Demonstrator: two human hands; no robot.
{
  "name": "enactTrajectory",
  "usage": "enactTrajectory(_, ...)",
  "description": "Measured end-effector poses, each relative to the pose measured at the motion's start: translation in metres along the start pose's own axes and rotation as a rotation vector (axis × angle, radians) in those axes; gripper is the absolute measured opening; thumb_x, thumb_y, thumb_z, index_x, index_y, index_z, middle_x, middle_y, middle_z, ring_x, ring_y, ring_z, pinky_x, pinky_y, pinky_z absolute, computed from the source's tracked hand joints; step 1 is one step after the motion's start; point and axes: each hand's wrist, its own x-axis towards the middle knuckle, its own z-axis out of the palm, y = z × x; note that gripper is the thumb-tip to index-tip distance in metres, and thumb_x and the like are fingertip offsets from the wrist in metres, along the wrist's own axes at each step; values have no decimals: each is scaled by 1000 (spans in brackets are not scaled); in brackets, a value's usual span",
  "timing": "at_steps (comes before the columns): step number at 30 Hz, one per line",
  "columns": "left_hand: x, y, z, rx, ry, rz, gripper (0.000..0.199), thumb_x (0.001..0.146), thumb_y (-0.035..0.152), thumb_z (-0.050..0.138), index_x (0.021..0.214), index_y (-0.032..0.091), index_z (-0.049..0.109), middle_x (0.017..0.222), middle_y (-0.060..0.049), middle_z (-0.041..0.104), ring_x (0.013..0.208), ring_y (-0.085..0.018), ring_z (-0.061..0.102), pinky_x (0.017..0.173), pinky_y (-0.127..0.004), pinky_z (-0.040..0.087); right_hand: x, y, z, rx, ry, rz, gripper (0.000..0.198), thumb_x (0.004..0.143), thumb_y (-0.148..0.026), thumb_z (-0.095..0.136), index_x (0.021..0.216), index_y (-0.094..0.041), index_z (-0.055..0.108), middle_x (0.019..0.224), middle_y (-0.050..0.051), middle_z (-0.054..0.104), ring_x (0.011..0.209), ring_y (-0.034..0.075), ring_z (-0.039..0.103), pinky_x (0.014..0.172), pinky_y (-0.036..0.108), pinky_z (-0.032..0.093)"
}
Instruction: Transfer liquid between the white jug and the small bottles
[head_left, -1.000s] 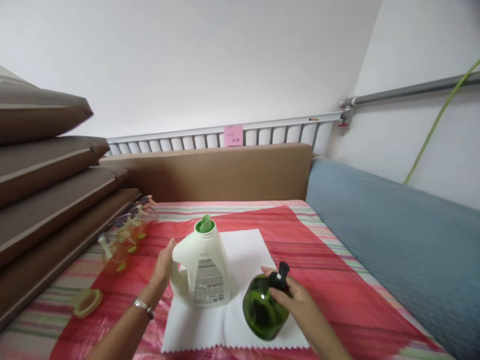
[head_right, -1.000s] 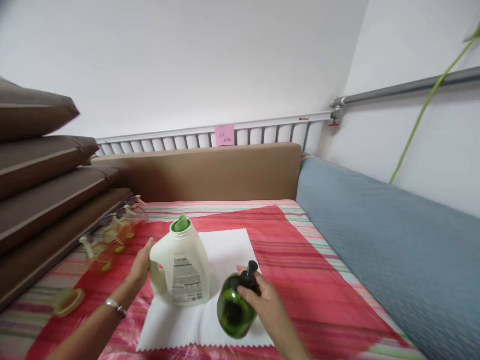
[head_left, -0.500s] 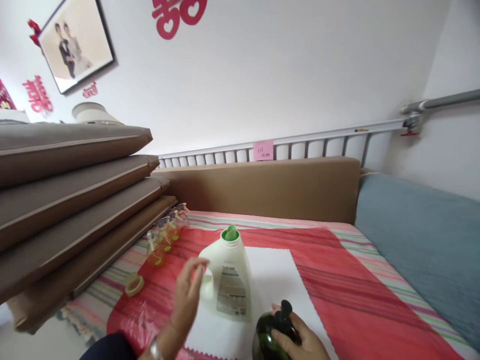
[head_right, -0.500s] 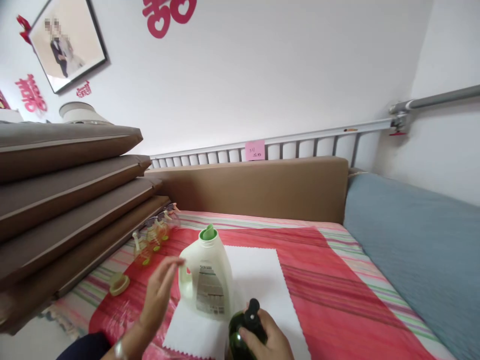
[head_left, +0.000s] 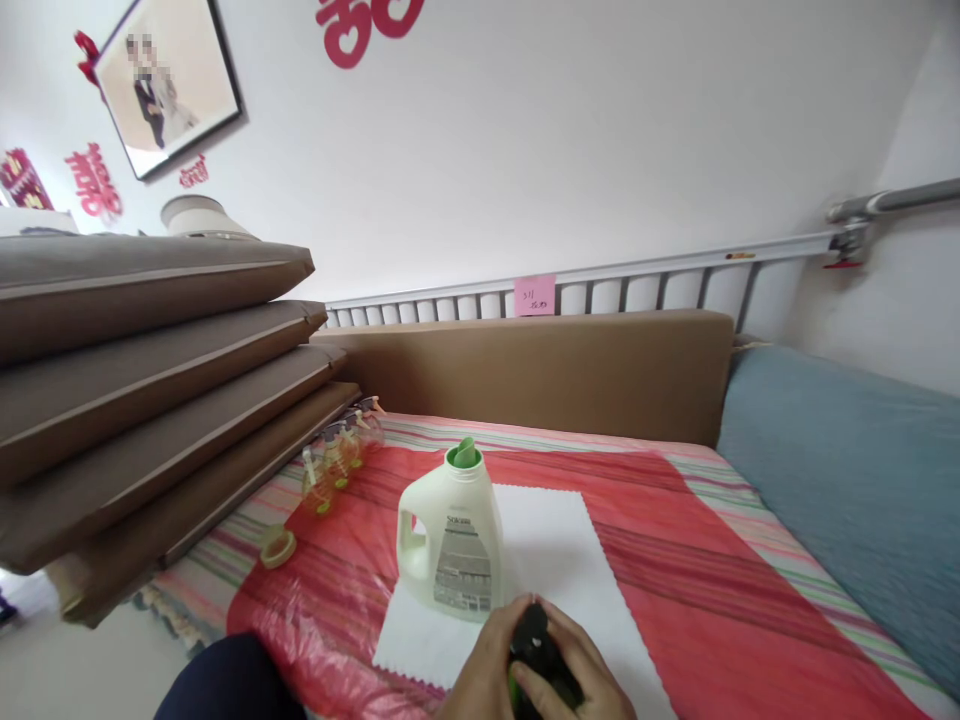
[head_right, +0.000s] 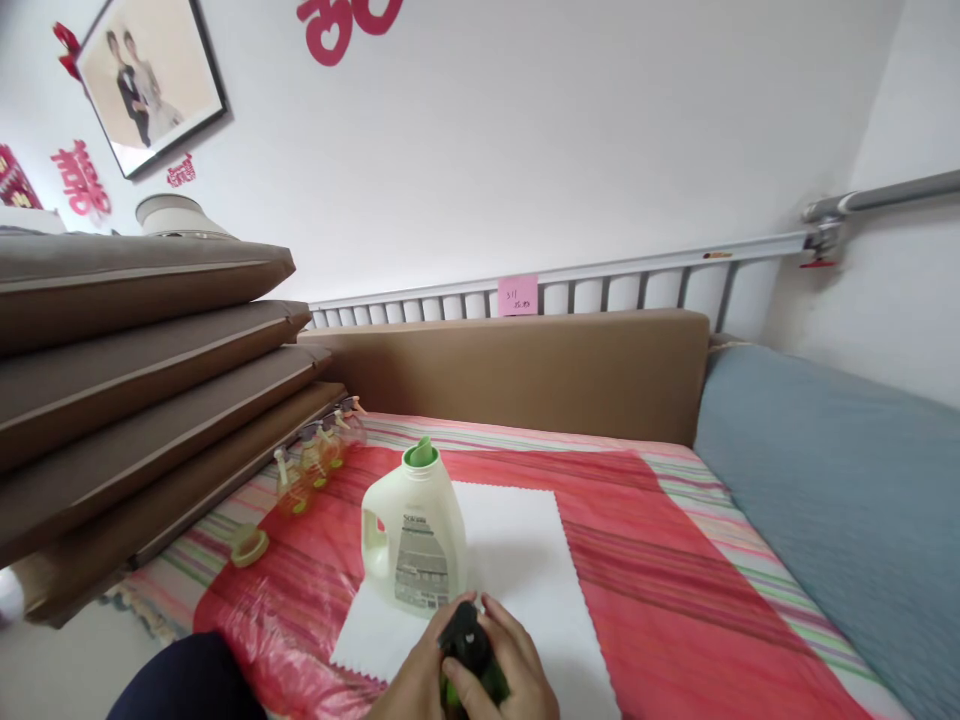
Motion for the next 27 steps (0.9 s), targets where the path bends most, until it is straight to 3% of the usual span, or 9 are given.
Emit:
enactTrajectory(6, -3, 28, -1, -25, 129, -75, 98, 53, 20, 78, 138, 17, 29, 134, -16, 46, 126, -34, 40, 109, -46, 27, 4, -25, -18, 216, -121, 119, 37, 68, -47, 68, 101, -31, 67, 124, 3, 58, 120, 30, 46, 106, 41, 33)
enactTrajectory(10, 9, 49, -19, -39, 238, -72, 94, 61, 23, 74, 140, 16, 22, 125, -15, 52, 117, -30, 49, 104, -46, 34, 2, -27, -15, 556, -35, 331, 48, 74, -50, 63, 118, -32, 57, 132, 1, 52, 125, 24, 42, 104, 37, 34)
enactTrajectory(13, 15, 59, -34, -14, 251, -54, 92, 61, 23, 76, 138, 16, 27, 128, -16, 51, 120, -32, 46, 104, -47, 32, -1, -19, -4, 958, -273, 559, 49, 79, -56, 53, 121, -30, 53, 125, 5, 59, 111, 25, 55, 87, 43, 46)
enactTrajectory(16, 16, 70, -50, -88, 118, -71, 80, 63, 32, 76, 133, 18, 41, 132, -14, 49, 124, -34, 41, 105, -47, 31, -3, -12, 5, 1182, -457, 681, 52, 80, -60, 49, 114, -22, 59, 111, 10, 67, 93, 25, 63, 69, 40, 52)
enactTrajectory(19, 19, 83, -67, -245, -44, -132, 57, 77, 37, 63, 129, 22, 47, 129, -11, 53, 122, -30, 45, 102, -45, 35, -5, -11, 7, 1246, -488, 731, 54, 80, -60, 50, 110, -16, 63, 104, 12, 69, 86, 24, 65, 62, 34, 51)
enactTrajectory(22, 26, 90, -74, -350, -120, -124, 39, 80, 32, 60, 117, 20, 58, 112, -9, 63, 109, -28, 54, 97, -43, 40, -5, -15, 6, 1221, -519, 802, 59, 78, -63, 50, 107, -14, 64, 102, 13, 70, 83, 24, 65, 58, 33, 51)
enactTrajectory(25, 32, 85, -65, -380, -22, -52, 25, 76, 29, 64, 98, 17, 65, 98, -8, 67, 100, -26, 58, 91, -38, 44, -7, -20, 7, 1221, -497, 778, 56, 78, -62, 51, 109, -16, 62, 104, 12, 69, 86, 24, 64, 58, 32, 50)
enactTrajectory(27, 34, 79, -54, -368, 120, -50, 23, 75, 30, 65, 94, 18, 64, 92, -6, 67, 92, -23, 60, 86, -35, 46, -8, -25, 9, 1210, -394, 695, 52, 79, -57, 53, 115, -20, 58, 107, 10, 68, 88, 24, 63, 61, 33, 50)
